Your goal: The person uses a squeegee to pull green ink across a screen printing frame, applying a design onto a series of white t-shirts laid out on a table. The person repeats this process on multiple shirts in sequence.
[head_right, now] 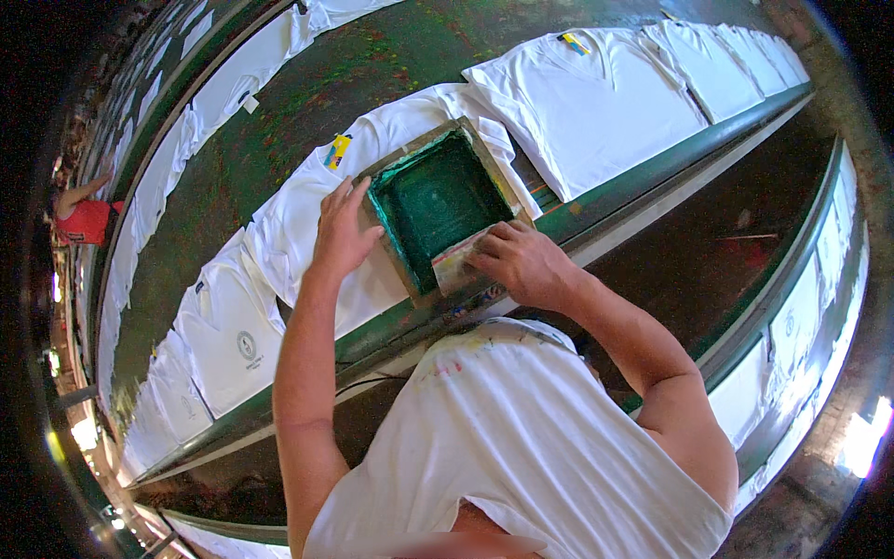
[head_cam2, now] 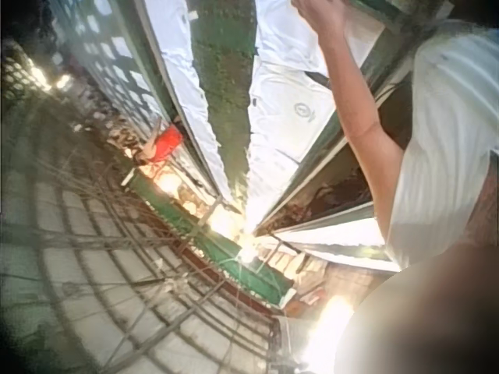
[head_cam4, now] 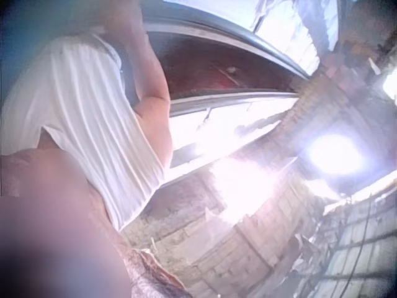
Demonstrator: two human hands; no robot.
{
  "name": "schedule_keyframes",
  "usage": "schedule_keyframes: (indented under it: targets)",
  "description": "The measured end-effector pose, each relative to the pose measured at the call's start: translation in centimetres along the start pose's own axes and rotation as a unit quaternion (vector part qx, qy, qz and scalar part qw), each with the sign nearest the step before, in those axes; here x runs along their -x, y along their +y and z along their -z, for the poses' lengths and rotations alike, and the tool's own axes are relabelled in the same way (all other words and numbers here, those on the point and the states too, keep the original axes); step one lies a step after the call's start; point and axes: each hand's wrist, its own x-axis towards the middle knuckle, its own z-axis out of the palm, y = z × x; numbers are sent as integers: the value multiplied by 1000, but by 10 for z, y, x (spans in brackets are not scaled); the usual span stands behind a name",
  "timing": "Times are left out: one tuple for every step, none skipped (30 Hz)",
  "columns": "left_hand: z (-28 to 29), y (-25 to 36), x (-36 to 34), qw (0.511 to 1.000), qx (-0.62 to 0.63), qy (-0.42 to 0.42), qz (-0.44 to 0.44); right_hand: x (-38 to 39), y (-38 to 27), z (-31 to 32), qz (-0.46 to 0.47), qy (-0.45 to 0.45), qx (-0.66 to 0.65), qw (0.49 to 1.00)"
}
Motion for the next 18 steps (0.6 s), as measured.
schedule_keyframes:
  targets:
    - [4, 2, -5, 999, -21, -31, 0, -5, 0, -1, 0, 2, 5, 1000]
    - [8, 5, -9, 998, -39, -41, 4, -10, -1, -1, -5, 4, 10, 1000]
    - [10, 8, -13, 996, -59, -61, 13, -15, 0, -1, -2, 17, 13, 1000]
    - [13, 11, -16, 994, -79, -78, 21, -20, 0, -1, -17, -10, 18, 1000]
    - [14, 14, -20, 991, -100, -86, 23, -24, 1, -1, -23, -29, 23, 999]
    - [15, 17, -22, 988, -120, -93, 25, -29, 1, 0, -37, -59, 28, 997]
    - [15, 19, -25, 985, -138, -98, 25, -32, 3, 2, -32, -67, 24, 997]
    - [14, 20, -27, 985, -143, -95, 29, -35, 5, 5, -34, -84, 21, 996]
    - [12, 21, -29, 985, -146, -91, 32, -38, 7, 8, -47, -114, 20, 992]
    - [10, 22, -30, 983, -156, -87, 37, -41, 11, 11, -50, -123, 6, 991]
    - [6, 23, -31, 984, -153, -86, 39, -45, 16, 15, -64, -141, -5, 988]
    - [2, 23, -32, 983, -158, -81, 41, -50, 21, 18, -71, -150, -18, 986]
    - [-1, 24, -33, 982, -165, -75, 44, -57, 26, 20, -81, -154, -34, 984]
    - [-3, 24, -35, 982, -168, -76, 50, -65, 33, 21, -83, -152, -50, 984]
    - [-6, 25, -36, 981, -171, -77, 58, -74, 39, 22, -78, -144, -69, 984]
    - [-7, 25, -37, 979, -172, -83, 68, -82, 45, 21, -80, -131, -58, 986]
    - [-8, 26, -38, 979, -172, -81, 70, -91, 52, 19, -75, -113, -49, 990]
    - [-8, 27, -38, 979, -172, -83, 74, -100, 58, 17, -67, -91, -42, 993]
